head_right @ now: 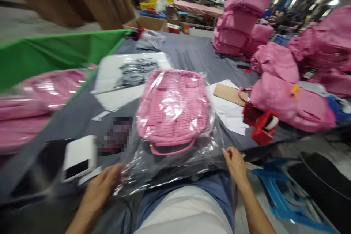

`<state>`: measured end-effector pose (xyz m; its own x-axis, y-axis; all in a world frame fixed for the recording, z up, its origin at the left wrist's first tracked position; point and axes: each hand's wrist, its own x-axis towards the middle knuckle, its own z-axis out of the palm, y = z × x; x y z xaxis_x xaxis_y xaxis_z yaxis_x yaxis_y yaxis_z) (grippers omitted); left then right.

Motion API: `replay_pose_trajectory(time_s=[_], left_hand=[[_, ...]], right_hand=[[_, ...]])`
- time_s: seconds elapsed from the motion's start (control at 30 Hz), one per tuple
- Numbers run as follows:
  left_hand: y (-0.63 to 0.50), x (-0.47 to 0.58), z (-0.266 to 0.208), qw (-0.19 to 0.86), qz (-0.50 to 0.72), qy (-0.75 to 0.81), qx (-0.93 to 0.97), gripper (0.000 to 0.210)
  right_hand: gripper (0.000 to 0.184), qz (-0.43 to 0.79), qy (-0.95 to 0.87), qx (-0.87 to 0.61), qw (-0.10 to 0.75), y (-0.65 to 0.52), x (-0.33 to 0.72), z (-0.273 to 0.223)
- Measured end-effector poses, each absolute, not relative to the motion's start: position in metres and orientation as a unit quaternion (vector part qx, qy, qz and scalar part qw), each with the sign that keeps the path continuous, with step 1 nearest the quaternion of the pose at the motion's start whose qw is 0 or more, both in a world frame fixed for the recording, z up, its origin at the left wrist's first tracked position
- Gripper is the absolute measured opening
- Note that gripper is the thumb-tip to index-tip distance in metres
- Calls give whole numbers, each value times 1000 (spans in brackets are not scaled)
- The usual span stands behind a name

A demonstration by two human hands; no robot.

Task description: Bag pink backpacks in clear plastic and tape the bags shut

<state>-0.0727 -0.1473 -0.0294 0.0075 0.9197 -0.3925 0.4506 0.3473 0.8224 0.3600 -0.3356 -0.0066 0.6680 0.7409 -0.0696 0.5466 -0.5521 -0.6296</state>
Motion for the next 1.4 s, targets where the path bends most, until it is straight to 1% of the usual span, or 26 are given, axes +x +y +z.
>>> replay_pose_trajectory(time_s=[0.03,0.07,0.13,0.23,0.3,0.37,0.43,0.53,0.6,0.7,0.77,0.87,0.93,1.0,1.03,1.07,1.1,1.13,1.17,1.23,1.27,1.3,1.33,1.4], left_hand=[[-146,-61,-19,503,241,656,508,86],[-145,-50,-10,507,253,659,495,86],[-145,-35,5,550,276,654,439,89],[-147,-27,12,617,312,640,335,94],[-147,-29,10,623,316,632,335,93],[-145,-33,5,604,307,624,390,87],[-141,-37,0,576,303,617,443,83],[-134,-41,-4,530,302,641,467,83],[-133,-40,-3,511,307,660,458,84],[-137,-38,2,531,299,666,429,85],[-139,-39,8,525,260,676,447,85],[-134,-41,14,474,236,707,469,79],[-126,-44,15,509,259,708,417,80],[-120,-51,13,571,280,683,358,89],[-118,-57,9,582,288,671,358,93],[-119,-65,5,565,295,664,391,93],[-121,-74,0,514,310,657,457,87],[-125,-83,-5,424,327,638,553,76],[-129,-92,-9,312,330,594,664,63],[-137,-105,-17,97,305,451,833,37],[-140,-108,-18,24,288,376,881,31],[-141,-110,-19,-23,275,303,912,31],[-141,-110,-18,-50,264,242,932,34],[-136,-108,-17,-62,255,162,951,38]], right_hand=[[65,152,-373,-876,265,-329,359,-6],[65,143,-370,-883,249,-325,359,-5],[62,128,-357,-897,227,-319,362,-5],[61,132,-311,-925,174,-314,366,-4],[65,151,-309,-929,139,-313,365,-5],[68,138,-352,-915,139,-312,364,-9],[71,108,-385,-898,182,-313,366,-15],[74,109,-348,-883,294,-314,378,-20],[73,150,-314,-858,377,-315,383,-18],[75,277,-213,-810,472,-314,381,-14],[76,354,-164,-778,492,-312,374,-13],[72,390,-218,-750,488,-312,366,-13],[74,402,-237,-742,481,-316,367,-14],[79,418,-228,-736,482,-326,373,-19],[81,408,-231,-738,486,-333,377,-22],[81,370,-248,-750,489,-341,382,-25],[78,298,-283,-772,485,-349,387,-29],[73,201,-335,-794,465,-358,391,-32],[65,88,-401,-806,428,-365,394,-35],[45,-111,-542,-765,331,-375,396,-36],[36,-170,-600,-722,298,-376,396,-34],[32,-199,-646,-679,286,-375,394,-31],[29,-197,-680,-643,293,-372,393,-27],[21,-118,-702,-609,351,-362,391,-20]])
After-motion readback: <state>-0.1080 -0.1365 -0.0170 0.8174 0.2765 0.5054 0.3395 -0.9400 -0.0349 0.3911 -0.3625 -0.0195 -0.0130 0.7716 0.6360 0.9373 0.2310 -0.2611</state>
